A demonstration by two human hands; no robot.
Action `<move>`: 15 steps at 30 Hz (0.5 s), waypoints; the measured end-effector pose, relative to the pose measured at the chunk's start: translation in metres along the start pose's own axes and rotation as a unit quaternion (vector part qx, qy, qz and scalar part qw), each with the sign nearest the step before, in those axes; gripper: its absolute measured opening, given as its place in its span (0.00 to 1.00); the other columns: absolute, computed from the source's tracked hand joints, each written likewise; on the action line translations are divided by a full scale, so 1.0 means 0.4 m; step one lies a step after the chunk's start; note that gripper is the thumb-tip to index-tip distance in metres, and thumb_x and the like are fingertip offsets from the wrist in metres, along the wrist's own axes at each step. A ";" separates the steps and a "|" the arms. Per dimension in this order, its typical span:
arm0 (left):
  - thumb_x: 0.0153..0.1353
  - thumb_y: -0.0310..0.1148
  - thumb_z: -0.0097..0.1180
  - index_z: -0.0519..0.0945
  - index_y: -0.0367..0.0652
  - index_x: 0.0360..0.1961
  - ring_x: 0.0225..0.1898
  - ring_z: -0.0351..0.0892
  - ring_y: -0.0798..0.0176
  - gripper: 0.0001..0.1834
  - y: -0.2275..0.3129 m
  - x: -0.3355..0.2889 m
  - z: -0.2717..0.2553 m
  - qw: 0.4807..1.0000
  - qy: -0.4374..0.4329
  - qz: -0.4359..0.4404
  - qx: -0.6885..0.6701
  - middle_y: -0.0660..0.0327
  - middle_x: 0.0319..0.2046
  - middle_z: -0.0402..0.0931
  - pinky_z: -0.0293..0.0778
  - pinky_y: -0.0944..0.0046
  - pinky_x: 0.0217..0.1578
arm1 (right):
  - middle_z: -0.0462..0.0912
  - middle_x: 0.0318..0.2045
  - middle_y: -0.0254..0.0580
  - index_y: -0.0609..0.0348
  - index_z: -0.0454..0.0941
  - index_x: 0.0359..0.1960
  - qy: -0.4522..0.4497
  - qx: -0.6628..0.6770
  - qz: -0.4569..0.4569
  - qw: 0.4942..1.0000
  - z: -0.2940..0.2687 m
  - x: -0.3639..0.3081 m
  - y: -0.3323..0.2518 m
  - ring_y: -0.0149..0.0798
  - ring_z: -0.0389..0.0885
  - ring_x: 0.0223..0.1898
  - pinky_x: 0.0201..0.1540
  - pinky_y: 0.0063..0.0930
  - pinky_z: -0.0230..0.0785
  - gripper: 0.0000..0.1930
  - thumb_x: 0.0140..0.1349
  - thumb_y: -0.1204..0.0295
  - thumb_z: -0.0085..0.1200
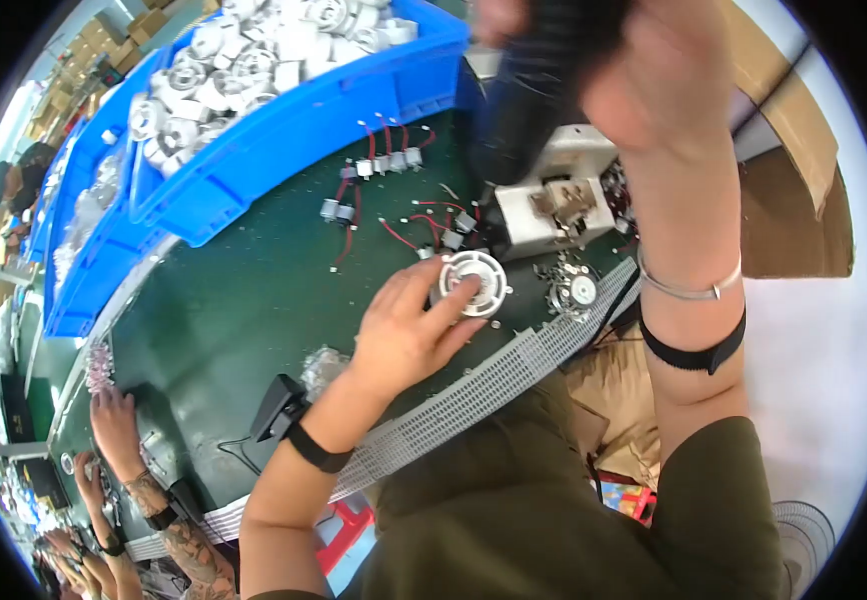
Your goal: The person assembles components by hand, picking up a motor and a white plastic housing, inserting the motor into the housing, and securing it with a power screwdriver. This process is repeated for additional motors and housings.
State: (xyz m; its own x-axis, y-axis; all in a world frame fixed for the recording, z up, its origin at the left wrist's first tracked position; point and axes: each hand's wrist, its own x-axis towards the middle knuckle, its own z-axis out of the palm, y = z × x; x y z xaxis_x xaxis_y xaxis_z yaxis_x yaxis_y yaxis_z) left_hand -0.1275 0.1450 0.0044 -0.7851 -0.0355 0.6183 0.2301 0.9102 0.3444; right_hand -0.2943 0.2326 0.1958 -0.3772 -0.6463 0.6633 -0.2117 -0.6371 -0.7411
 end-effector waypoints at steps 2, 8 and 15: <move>0.42 0.37 0.68 0.80 0.48 0.41 0.40 0.77 0.50 0.21 0.004 0.001 0.009 1.000 0.000 -0.014 -0.003 0.52 0.42 0.74 0.75 0.57 0.39 | 0.75 0.22 0.42 0.68 0.72 0.41 0.170 -0.013 0.051 0.984 -0.028 -0.075 -0.015 0.35 0.75 0.20 0.24 0.25 0.69 0.15 0.56 0.71 0.57; 0.38 0.35 0.69 0.81 0.48 0.39 0.40 0.78 0.52 0.21 0.001 0.010 0.010 1.000 -0.014 -0.013 0.002 0.52 0.43 0.75 0.76 0.58 0.37 | 0.73 0.19 0.42 0.70 0.69 0.40 0.286 -0.061 0.046 0.955 -0.106 -0.181 0.013 0.37 0.73 0.16 0.20 0.28 0.68 0.16 0.52 0.75 0.57; 0.35 0.33 0.70 0.80 0.45 0.39 0.36 0.79 0.53 0.24 -0.005 0.002 0.028 1.000 0.005 0.004 -0.005 0.51 0.43 0.74 0.77 0.61 0.33 | 0.74 0.18 0.44 0.73 0.68 0.41 0.274 -0.045 0.059 0.959 -0.140 -0.214 0.032 0.38 0.73 0.16 0.22 0.29 0.69 0.16 0.52 0.77 0.55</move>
State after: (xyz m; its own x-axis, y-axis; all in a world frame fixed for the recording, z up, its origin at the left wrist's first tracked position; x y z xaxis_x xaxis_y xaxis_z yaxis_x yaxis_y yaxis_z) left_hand -0.1351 0.1478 -0.0037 -0.7779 -0.0329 0.6276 0.2411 0.9066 0.3463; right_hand -0.3151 0.3033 0.1237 -0.8150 -0.3786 0.4387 -0.2056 -0.5189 -0.8297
